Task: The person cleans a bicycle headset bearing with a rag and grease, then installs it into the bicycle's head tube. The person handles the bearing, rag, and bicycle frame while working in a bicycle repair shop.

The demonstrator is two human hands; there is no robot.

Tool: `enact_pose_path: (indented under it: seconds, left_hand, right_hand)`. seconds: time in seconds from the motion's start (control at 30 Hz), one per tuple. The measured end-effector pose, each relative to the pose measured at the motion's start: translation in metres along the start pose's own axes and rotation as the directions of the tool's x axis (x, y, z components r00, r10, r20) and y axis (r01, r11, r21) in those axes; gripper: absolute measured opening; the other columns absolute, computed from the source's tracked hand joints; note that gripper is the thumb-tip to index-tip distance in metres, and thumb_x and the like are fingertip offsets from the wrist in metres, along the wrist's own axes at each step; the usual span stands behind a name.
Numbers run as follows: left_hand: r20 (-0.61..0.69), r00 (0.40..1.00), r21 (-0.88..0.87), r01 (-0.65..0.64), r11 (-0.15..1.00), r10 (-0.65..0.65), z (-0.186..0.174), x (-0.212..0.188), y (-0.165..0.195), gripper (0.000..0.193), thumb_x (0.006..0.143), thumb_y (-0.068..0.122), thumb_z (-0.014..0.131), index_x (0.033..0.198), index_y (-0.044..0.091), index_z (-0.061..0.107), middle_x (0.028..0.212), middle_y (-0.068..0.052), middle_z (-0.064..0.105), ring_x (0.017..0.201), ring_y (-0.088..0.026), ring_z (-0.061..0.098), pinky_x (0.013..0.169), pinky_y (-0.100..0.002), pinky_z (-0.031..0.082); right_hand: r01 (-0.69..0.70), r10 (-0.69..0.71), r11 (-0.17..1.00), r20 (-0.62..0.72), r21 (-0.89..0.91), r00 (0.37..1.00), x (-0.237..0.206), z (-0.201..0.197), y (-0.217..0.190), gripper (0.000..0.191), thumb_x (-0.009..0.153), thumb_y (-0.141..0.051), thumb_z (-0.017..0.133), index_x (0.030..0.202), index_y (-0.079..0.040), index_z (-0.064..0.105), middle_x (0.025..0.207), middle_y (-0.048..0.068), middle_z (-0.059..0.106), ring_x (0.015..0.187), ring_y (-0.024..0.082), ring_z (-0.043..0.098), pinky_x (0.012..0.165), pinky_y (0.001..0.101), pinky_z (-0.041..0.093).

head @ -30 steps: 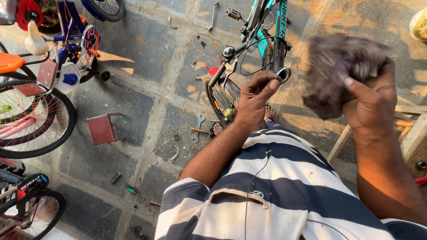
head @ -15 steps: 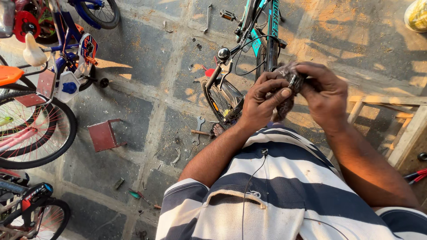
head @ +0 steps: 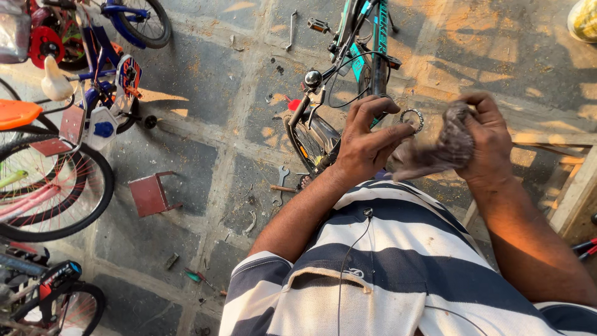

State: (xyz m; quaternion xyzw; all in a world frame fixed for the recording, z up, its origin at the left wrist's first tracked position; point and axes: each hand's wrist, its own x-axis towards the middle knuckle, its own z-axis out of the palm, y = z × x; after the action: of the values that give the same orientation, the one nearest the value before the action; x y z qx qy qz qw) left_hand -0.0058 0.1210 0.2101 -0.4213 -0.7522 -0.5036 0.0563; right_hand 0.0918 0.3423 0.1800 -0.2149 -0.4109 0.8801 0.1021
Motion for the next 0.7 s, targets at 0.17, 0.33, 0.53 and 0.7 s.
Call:
enact_pose_path:
  seconds: [0.17,0.33,0.53,0.7]
  left_hand:
    - [0.115,0.992,0.135,-0.068,0.989,0.052,0.012,0.003,0.0,0.033,0.088,0.007,0.076,0.116,0.025,0.073,0.135,-0.005,0.053,0.135,-0.03,0.047,0.114,-0.046,0.046]
    - [0.232,0.967,0.223,-0.159,0.962,0.106,0.017,0.003,-0.006,0.042,0.085,0.006,0.076,0.123,0.021,0.07,0.137,-0.007,0.053,0.137,-0.031,0.047,0.114,-0.048,0.045]
    - [0.002,1.0,-0.094,0.0,0.996,0.0,0.032,0.001,-0.012,0.049,0.097,0.022,0.079,0.136,0.02,0.05,0.139,-0.007,0.053,0.133,-0.023,0.055,0.107,-0.038,0.054]
    - [0.321,0.932,-0.311,0.27,0.911,-0.166,0.051,-0.016,-0.027,0.09,0.078,0.028,0.089,0.147,0.003,0.038,0.136,-0.019,0.054,0.121,-0.035,0.058,0.1,-0.046,0.053]
  right_hand:
    - [0.166,-0.146,0.946,0.092,-0.277,0.985,-0.009,0.003,-0.006,0.014,0.111,-0.004,0.062,0.124,-0.004,0.066,0.108,0.006,0.07,0.092,0.01,0.066,0.084,0.0249,0.056]
    - [0.12,-0.059,0.84,0.132,-0.529,0.989,-0.017,0.005,-0.01,0.019,0.109,-0.012,0.061,0.118,0.001,0.071,0.105,0.007,0.074,0.088,0.009,0.067,0.08,0.0229,0.056]
    - [0.098,-0.064,0.904,0.095,-0.416,0.993,-0.013,0.002,-0.014,0.019,0.11,-0.014,0.064,0.118,0.002,0.07,0.103,0.007,0.074,0.086,0.01,0.067,0.08,0.024,0.056]
    - [0.036,-0.029,0.984,0.041,-0.177,0.999,-0.006,0.003,-0.018,0.018,0.112,-0.013,0.061,0.119,0.001,0.07,0.106,0.006,0.074,0.087,0.011,0.068,0.081,0.0252,0.057]
